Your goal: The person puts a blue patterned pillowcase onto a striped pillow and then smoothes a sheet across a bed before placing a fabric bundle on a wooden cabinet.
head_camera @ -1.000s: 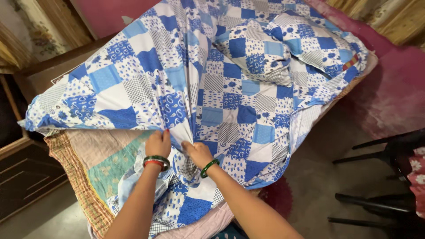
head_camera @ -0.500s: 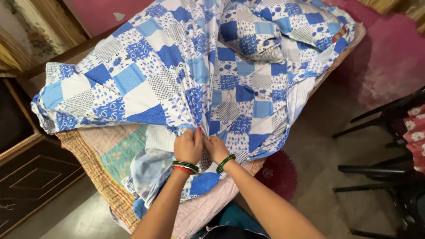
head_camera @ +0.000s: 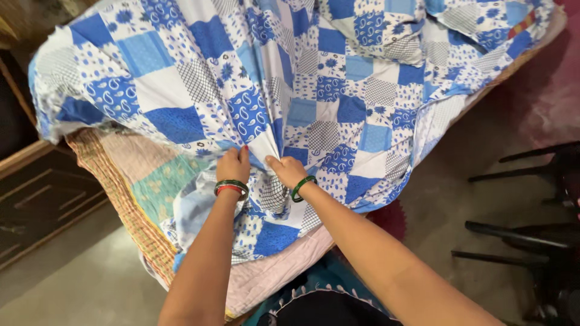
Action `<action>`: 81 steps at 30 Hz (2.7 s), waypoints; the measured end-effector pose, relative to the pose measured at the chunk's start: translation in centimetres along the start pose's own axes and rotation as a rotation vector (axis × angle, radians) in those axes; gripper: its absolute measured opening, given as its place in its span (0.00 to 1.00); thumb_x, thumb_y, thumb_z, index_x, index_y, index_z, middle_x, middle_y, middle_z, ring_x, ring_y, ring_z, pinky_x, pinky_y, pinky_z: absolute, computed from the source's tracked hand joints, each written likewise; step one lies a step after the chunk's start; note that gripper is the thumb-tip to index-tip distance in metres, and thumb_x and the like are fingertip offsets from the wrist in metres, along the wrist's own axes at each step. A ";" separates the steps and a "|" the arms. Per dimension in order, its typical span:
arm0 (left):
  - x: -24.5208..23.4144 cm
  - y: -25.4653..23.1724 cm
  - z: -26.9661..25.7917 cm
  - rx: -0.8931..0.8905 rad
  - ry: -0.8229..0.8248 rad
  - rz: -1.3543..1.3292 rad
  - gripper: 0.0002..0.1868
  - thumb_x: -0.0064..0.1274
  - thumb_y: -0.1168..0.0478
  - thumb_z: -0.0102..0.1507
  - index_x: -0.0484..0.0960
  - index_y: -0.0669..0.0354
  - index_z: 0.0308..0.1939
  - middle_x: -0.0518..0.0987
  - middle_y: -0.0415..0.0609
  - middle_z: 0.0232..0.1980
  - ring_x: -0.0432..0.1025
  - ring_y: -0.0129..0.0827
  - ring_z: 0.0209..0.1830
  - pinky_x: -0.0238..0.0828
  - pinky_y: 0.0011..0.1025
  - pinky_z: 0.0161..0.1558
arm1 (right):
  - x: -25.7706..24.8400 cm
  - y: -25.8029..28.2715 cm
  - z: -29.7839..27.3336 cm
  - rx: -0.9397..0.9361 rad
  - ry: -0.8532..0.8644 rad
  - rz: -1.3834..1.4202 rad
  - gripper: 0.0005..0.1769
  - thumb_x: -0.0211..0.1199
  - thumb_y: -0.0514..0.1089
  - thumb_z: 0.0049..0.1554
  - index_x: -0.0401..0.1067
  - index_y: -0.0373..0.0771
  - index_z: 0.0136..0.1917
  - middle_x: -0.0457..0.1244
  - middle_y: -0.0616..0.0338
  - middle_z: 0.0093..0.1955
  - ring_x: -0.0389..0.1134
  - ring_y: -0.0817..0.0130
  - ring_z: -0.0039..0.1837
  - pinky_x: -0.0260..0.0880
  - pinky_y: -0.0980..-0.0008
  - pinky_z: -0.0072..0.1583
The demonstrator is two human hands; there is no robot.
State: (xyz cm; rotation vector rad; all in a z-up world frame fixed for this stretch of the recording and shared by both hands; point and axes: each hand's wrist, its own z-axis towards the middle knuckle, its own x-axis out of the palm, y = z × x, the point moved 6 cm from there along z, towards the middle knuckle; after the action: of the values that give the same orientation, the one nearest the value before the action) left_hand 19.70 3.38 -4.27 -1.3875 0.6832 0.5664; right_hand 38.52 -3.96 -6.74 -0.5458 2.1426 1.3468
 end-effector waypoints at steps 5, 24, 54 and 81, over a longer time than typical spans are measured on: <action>1.0 -0.6 -3.3 -0.331 0.283 0.114 0.34 0.55 0.35 0.59 0.71 0.45 0.63 0.66 0.58 0.69 0.57 0.60 0.69 0.52 0.70 0.61 | -1.0 -2.6 3.2 0.104 0.085 -0.009 0.44 0.47 0.76 0.57 0.76 0.33 0.33 0.68 0.44 0.32 0.71 0.50 0.38 0.69 0.52 0.44; 9.1 15.5 -16.1 -0.984 0.340 0.188 0.30 0.57 0.53 0.59 0.70 0.62 0.63 0.79 0.64 0.58 0.75 0.60 0.57 0.74 0.49 0.55 | 3.3 -7.3 1.3 -0.026 0.373 -0.108 0.19 0.63 0.58 0.59 0.76 0.41 0.42 0.73 0.60 0.37 0.71 0.77 0.38 0.69 0.73 0.42; 12.3 -8.2 -4.0 -0.173 0.059 -0.233 0.15 0.50 0.61 0.61 0.83 0.58 0.50 0.82 0.64 0.43 0.77 0.58 0.44 0.72 0.50 0.49 | -11.0 -3.7 3.0 -0.368 -0.218 0.218 0.08 0.66 0.36 0.55 0.71 0.38 0.49 0.66 0.53 0.47 0.72 0.60 0.45 0.73 0.65 0.48; 11.7 -8.4 1.0 -0.032 -0.123 -0.068 0.48 0.70 0.54 0.56 0.59 0.72 0.70 0.57 0.79 0.67 0.62 0.71 0.64 0.63 0.48 0.64 | -15.2 -17.6 3.1 0.524 0.008 0.636 0.35 0.53 0.69 0.60 0.64 0.40 0.66 0.68 0.56 0.57 0.73 0.66 0.44 0.71 0.67 0.44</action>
State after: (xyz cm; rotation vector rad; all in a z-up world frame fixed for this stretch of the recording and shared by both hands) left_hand 33.87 3.09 -6.95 -1.3878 0.5286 0.6055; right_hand 61.44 -7.73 -10.19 0.3688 2.6550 0.9779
